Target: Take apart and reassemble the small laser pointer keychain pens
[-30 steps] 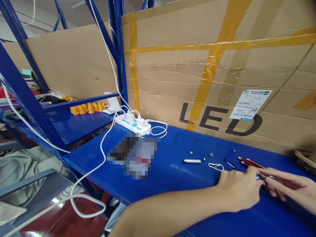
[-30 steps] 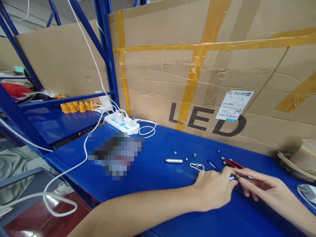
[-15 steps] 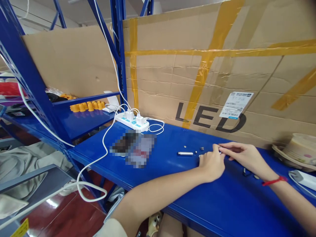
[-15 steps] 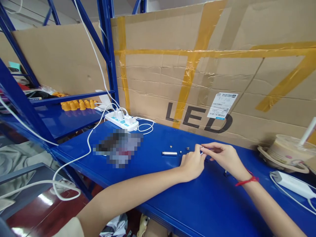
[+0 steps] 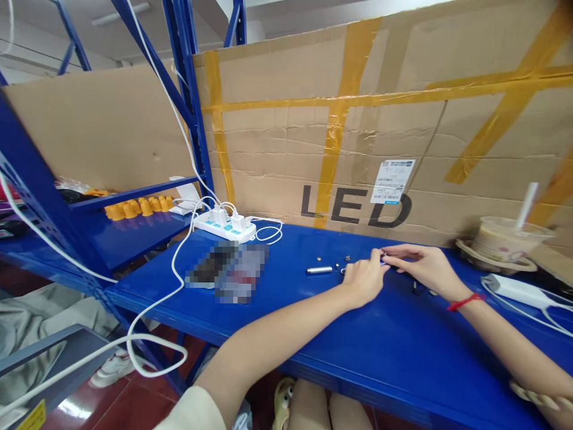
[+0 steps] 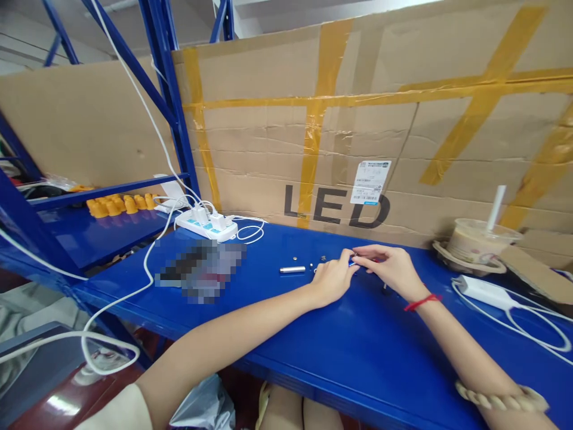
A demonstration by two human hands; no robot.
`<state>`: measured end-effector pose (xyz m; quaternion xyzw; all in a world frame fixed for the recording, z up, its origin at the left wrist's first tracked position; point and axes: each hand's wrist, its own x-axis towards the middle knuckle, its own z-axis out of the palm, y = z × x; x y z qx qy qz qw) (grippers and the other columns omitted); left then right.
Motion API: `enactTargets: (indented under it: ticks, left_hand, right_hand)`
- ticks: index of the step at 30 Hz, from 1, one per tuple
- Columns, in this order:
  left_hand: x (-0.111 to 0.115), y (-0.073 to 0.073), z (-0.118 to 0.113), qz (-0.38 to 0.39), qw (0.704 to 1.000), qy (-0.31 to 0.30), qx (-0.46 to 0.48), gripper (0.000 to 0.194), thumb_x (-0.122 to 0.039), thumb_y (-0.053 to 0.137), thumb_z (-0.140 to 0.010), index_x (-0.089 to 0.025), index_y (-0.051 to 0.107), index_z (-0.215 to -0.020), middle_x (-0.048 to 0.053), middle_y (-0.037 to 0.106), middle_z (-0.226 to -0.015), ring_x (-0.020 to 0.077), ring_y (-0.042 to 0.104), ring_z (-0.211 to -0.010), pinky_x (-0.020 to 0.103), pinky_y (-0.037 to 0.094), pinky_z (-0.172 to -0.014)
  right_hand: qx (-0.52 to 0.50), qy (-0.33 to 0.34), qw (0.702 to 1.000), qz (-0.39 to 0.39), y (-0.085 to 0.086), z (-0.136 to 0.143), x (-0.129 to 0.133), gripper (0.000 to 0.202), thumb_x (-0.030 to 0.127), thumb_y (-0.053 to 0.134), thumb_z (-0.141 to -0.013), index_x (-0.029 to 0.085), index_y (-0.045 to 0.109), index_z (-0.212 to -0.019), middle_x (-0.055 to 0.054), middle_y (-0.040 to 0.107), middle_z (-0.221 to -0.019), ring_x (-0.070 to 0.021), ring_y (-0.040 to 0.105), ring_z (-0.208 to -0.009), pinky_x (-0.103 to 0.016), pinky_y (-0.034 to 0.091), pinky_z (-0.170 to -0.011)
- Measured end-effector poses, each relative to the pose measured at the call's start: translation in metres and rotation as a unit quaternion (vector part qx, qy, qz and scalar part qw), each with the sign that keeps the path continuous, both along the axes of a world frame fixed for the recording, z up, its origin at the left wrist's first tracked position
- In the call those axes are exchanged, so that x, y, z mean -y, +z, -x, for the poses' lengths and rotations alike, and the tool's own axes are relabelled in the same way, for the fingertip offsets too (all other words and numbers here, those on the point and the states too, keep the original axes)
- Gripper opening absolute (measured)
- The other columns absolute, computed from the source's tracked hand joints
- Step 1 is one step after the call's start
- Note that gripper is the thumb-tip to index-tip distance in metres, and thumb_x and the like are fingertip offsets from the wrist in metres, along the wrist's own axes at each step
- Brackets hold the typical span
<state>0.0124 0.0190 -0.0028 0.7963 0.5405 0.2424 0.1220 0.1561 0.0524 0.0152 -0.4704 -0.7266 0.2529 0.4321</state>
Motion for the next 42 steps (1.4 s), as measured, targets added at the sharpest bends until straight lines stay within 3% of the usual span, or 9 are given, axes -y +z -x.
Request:
enactTargets:
  ticks: [6,11,16,27,32,42]
  left_hand:
    - [-0.002,-0.001,-0.001,-0.009,1.0,-0.008,-0.01,0.032,-0.034,0.028,-0.09,-0.019,0.029,-0.119,0.01,0.062,-0.103,0.0234,0.059,-0.096,0.034,0.043,-0.077]
    - [-0.004,-0.003,-0.003,-0.02,1.0,-0.006,-0.009,0.028,-0.032,0.028,-0.091,-0.02,0.037,-0.115,0.009,0.061,-0.107,0.0215,0.057,-0.1,0.032,0.043,-0.079]
    - [-0.005,-0.001,-0.005,-0.032,0.999,-0.013,-0.021,0.026,-0.031,0.031,-0.09,-0.021,0.042,-0.111,0.007,0.06,-0.11,0.0207,0.056,-0.102,0.03,0.044,-0.078]
    - [-0.005,-0.002,-0.003,-0.046,0.999,0.002,-0.008,0.028,-0.033,0.03,-0.09,-0.022,0.042,-0.113,0.008,0.062,-0.105,0.0224,0.058,-0.098,0.034,0.044,-0.078]
    - [-0.005,-0.002,-0.004,-0.049,0.999,0.01,-0.001,0.029,-0.034,0.029,-0.09,-0.025,0.044,-0.113,0.005,0.064,-0.101,0.022,0.059,-0.095,0.034,0.044,-0.078]
    - [-0.004,-0.002,-0.004,-0.054,0.998,0.007,0.038,0.027,-0.032,0.029,-0.09,-0.026,0.048,-0.107,0.001,0.065,-0.09,0.0183,0.06,-0.086,0.028,0.045,-0.071]
  right_hand:
    - [0.025,0.003,0.999,-0.032,-0.006,-0.006,0.001,0.046,0.051,0.069,-0.055,0.014,0.069,-0.083,-0.009,0.069,-0.077,-0.0171,0.062,-0.062,-0.025,0.053,-0.049]
    - [0.0,0.018,0.999,0.032,-0.011,-0.012,-0.005,0.047,0.049,0.071,-0.053,0.011,0.069,-0.08,-0.009,0.068,-0.07,-0.0167,0.062,-0.06,-0.022,0.049,-0.044]
    - [-0.006,0.032,0.998,0.045,-0.014,-0.019,-0.011,0.041,0.045,0.072,-0.053,0.011,0.069,-0.076,-0.005,0.065,-0.059,-0.0124,0.058,-0.053,-0.019,0.046,-0.043]
    - [-0.027,0.045,0.997,0.063,-0.017,-0.019,-0.018,0.045,0.046,0.067,-0.059,0.011,0.069,-0.086,-0.006,0.065,-0.064,-0.0115,0.056,-0.058,-0.017,0.041,-0.042]
    - [-0.065,0.04,0.994,0.075,-0.017,-0.015,-0.019,0.05,0.047,0.069,-0.055,0.012,0.068,-0.092,-0.007,0.067,-0.073,-0.0118,0.056,-0.061,-0.016,0.039,-0.041]
    - [-0.138,0.036,0.979,0.148,-0.014,-0.011,-0.013,0.04,0.035,0.073,-0.055,0.015,0.068,-0.09,-0.004,0.066,-0.073,-0.0061,0.051,-0.054,-0.013,0.036,-0.039]
